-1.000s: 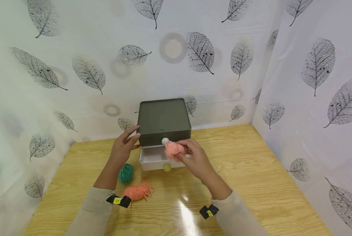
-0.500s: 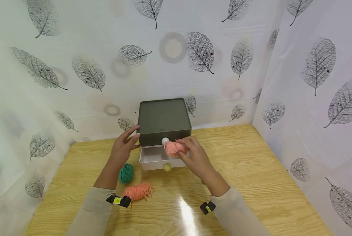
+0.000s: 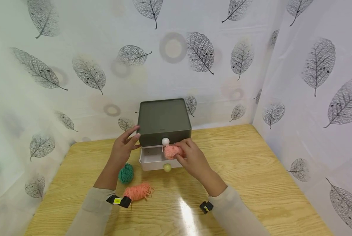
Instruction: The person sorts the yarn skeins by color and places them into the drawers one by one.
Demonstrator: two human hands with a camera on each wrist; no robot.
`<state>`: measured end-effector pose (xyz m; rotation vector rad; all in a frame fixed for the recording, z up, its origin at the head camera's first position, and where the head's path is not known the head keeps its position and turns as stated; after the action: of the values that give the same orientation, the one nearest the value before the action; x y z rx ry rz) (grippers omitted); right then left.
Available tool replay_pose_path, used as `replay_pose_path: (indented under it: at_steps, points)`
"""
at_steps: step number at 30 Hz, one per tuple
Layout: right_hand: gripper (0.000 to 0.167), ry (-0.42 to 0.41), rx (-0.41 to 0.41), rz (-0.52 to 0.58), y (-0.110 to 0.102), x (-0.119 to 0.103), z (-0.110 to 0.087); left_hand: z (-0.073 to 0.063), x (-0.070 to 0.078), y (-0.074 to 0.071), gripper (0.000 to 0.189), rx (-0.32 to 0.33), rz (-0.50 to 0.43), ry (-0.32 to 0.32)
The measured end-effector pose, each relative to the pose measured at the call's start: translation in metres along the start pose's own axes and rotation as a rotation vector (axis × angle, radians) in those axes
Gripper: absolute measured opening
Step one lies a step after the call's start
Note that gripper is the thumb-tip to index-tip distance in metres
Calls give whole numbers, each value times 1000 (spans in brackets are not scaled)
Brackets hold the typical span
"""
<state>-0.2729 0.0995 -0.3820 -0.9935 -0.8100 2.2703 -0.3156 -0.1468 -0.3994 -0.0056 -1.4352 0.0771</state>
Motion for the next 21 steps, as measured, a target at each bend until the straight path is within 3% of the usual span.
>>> replay_pose_path:
  at_steps: [17, 21]
  points:
    - [32, -21, -129, -161, 5, -10, 13, 0, 1, -1, 48, 13, 5, 2]
    - [24, -30, -175, -205, 8, -11, 14, -1, 2, 0, 47, 9, -3, 4]
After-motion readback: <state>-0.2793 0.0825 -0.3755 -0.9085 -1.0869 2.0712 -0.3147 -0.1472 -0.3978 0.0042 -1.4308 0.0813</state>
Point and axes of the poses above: each hand's wrist, its own z-axis towards the middle knuckle, its own y-axis out of the palm, x = y × z, the point moved 10 cm from there along z, towards the middle knuckle, and after that the axes turned 5 degrees about x, right-handed, at the moved point
